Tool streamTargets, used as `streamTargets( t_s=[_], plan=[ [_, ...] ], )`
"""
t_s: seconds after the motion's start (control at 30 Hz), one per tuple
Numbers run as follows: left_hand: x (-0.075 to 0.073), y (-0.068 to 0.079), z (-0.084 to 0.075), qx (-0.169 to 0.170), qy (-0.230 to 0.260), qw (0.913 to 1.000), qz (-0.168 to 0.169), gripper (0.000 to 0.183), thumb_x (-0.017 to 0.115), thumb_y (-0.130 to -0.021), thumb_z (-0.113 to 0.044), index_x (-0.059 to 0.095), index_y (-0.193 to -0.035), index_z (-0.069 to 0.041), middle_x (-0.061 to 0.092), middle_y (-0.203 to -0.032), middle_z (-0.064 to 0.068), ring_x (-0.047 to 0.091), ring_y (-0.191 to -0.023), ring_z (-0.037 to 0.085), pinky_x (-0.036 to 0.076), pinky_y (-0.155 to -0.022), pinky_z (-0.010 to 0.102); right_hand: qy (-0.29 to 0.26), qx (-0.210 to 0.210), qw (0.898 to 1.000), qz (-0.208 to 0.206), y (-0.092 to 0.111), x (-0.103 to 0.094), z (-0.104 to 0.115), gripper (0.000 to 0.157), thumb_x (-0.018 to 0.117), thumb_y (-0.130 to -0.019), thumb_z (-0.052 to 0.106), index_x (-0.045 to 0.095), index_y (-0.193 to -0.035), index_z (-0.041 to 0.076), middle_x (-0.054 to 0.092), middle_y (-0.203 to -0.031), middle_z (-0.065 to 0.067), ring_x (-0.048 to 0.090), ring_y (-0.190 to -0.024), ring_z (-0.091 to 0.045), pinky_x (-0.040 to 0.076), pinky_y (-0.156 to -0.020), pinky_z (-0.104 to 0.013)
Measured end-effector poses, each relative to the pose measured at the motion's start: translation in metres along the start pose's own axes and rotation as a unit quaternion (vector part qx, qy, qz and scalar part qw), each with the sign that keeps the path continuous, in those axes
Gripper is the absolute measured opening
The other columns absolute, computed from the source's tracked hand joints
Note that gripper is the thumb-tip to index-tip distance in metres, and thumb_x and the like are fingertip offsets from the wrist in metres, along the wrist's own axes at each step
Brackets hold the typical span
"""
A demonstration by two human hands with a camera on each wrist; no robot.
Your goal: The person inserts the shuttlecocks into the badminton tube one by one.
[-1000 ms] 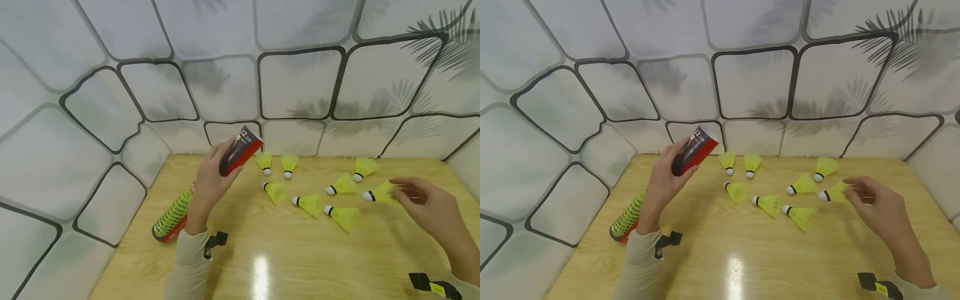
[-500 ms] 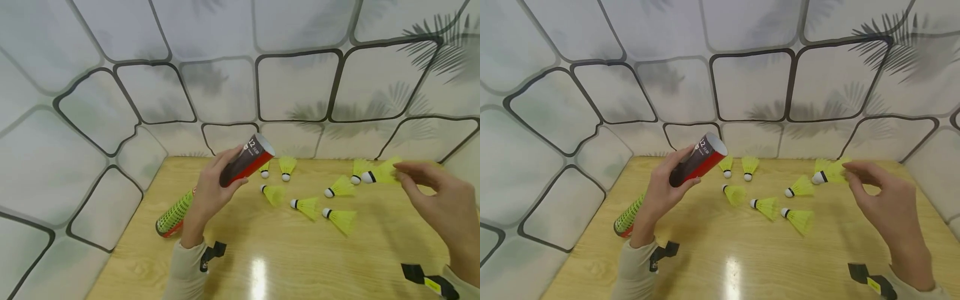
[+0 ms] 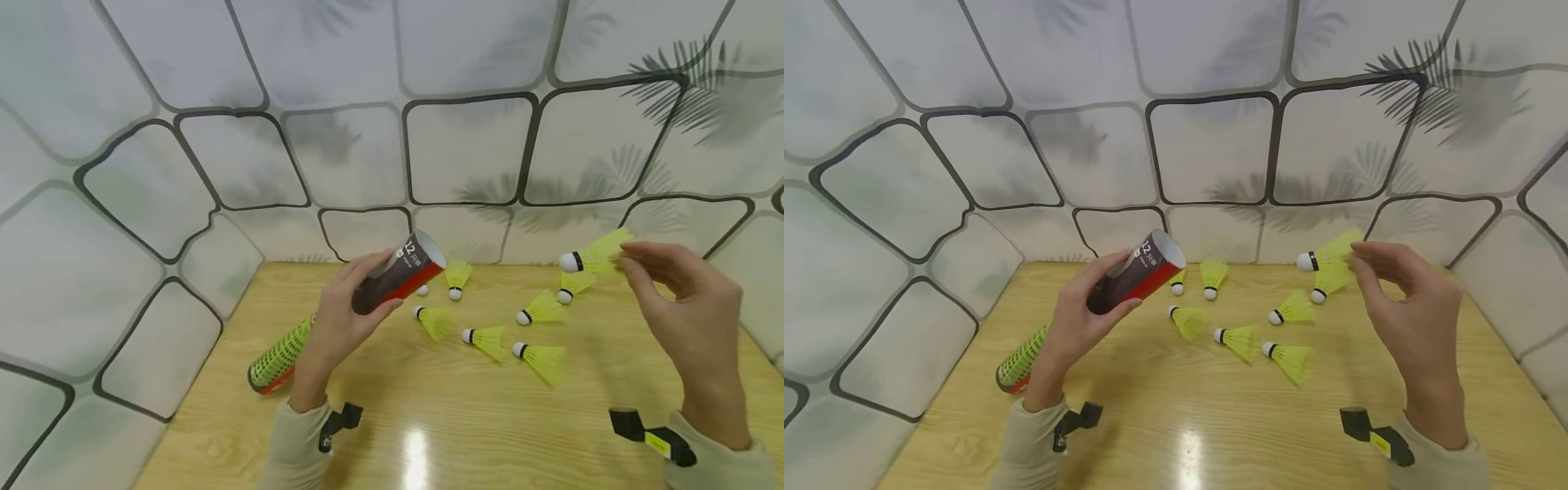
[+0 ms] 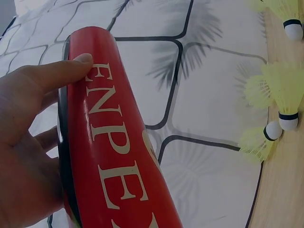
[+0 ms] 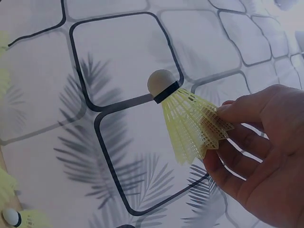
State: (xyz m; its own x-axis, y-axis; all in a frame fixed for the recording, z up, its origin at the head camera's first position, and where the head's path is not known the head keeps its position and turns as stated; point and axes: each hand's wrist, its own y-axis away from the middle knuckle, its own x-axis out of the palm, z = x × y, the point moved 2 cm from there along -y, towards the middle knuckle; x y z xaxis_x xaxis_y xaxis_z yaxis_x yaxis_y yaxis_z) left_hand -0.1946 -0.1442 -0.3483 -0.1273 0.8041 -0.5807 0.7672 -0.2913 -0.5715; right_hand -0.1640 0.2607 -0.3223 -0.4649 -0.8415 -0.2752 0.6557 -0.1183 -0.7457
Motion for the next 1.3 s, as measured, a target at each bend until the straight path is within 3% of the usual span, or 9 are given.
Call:
streamTargets(
  t_s=[0.37, 0.63, 0.73, 0.87, 0.93, 1.03, 1.3],
  plan=[
    [0.008, 0.004, -0.009, 0.022, 0.02, 0.9994, 0.019, 0.07, 0.085, -0.088, -0.018, 0.054, -0.15, -0.025, 0.056, -0.144, -0.002, 0.058, -0.12, 0.019, 0.055, -0.086, 0.042, -0.093, -0.006, 0.995, -0.039, -0.002, 0.019, 0.024, 0.02, 0.065, -0.086, -0.022, 0.069, -0.106, -0.021, 0.074, -0.1, -0.005, 0.071, -0.087, -0.01, 0.053, -0.083, -0.017],
    [0.013, 0.007, -0.012, 0.014, 0.026, 0.999, 0.033, 0.071, 0.084, -0.089, -0.02, 0.052, -0.151, -0.027, 0.056, -0.144, -0.003, 0.058, -0.12, 0.018, 0.055, -0.087, 0.04, -0.124, -0.002, 0.99, -0.063, 0.003, 0.024, 0.026, 0.02, 0.064, -0.087, -0.022, 0.067, -0.106, -0.023, 0.074, -0.102, -0.009, 0.071, -0.089, -0.013, 0.053, -0.085, -0.019],
    [0.014, 0.006, -0.013, 0.016, 0.031, 0.9988, 0.035, 0.07, 0.083, -0.089, -0.02, 0.051, -0.152, -0.026, 0.056, -0.143, -0.003, 0.058, -0.119, 0.018, 0.055, -0.088, 0.041, -0.17, -0.004, 0.982, -0.081, 0.003, 0.027, 0.028, 0.019, 0.064, -0.087, -0.022, 0.065, -0.106, -0.025, 0.074, -0.102, -0.012, 0.072, -0.089, -0.015, 0.054, -0.086, -0.021],
    [0.016, 0.005, -0.014, 0.021, 0.033, 0.9986, 0.034, 0.07, 0.083, -0.089, -0.021, 0.052, -0.151, -0.027, 0.057, -0.142, -0.003, 0.058, -0.119, 0.018, 0.055, -0.088, 0.041, -0.258, -0.014, 0.96, -0.106, 0.001, 0.031, 0.032, 0.019, 0.064, -0.085, -0.024, 0.062, -0.103, -0.03, 0.074, -0.099, -0.017, 0.072, -0.087, -0.019, 0.055, -0.085, -0.023],
    [0.016, 0.005, -0.015, 0.024, 0.031, 0.9987, 0.032, 0.07, 0.084, -0.089, -0.021, 0.052, -0.151, -0.027, 0.057, -0.141, -0.002, 0.059, -0.119, 0.018, 0.055, -0.088, 0.041, -0.278, -0.016, 0.954, -0.112, 0.002, 0.035, 0.033, 0.019, 0.064, -0.085, -0.023, 0.062, -0.103, -0.03, 0.074, -0.098, -0.018, 0.072, -0.087, -0.021, 0.055, -0.084, -0.023],
    [0.017, 0.004, -0.017, 0.025, 0.023, 0.9989, 0.031, 0.071, 0.085, -0.088, -0.021, 0.053, -0.151, -0.028, 0.057, -0.141, -0.002, 0.059, -0.12, 0.019, 0.056, -0.088, 0.042, -0.271, -0.015, 0.956, -0.112, 0.004, 0.04, 0.034, 0.018, 0.065, -0.086, -0.022, 0.062, -0.102, -0.029, 0.074, -0.097, -0.017, 0.071, -0.087, -0.02, 0.054, -0.084, -0.023],
    [0.023, 0.005, -0.02, 0.032, -0.001, 0.9984, 0.046, 0.069, 0.085, -0.087, -0.023, 0.055, -0.149, -0.026, 0.057, -0.141, 0.002, 0.059, -0.12, 0.022, 0.056, -0.087, 0.043, -0.209, -0.018, 0.973, -0.097, 0.011, 0.049, 0.036, 0.017, 0.066, -0.087, -0.021, 0.065, -0.104, -0.025, 0.074, -0.1, -0.015, 0.071, -0.089, -0.018, 0.054, -0.085, -0.023]
  ],
)
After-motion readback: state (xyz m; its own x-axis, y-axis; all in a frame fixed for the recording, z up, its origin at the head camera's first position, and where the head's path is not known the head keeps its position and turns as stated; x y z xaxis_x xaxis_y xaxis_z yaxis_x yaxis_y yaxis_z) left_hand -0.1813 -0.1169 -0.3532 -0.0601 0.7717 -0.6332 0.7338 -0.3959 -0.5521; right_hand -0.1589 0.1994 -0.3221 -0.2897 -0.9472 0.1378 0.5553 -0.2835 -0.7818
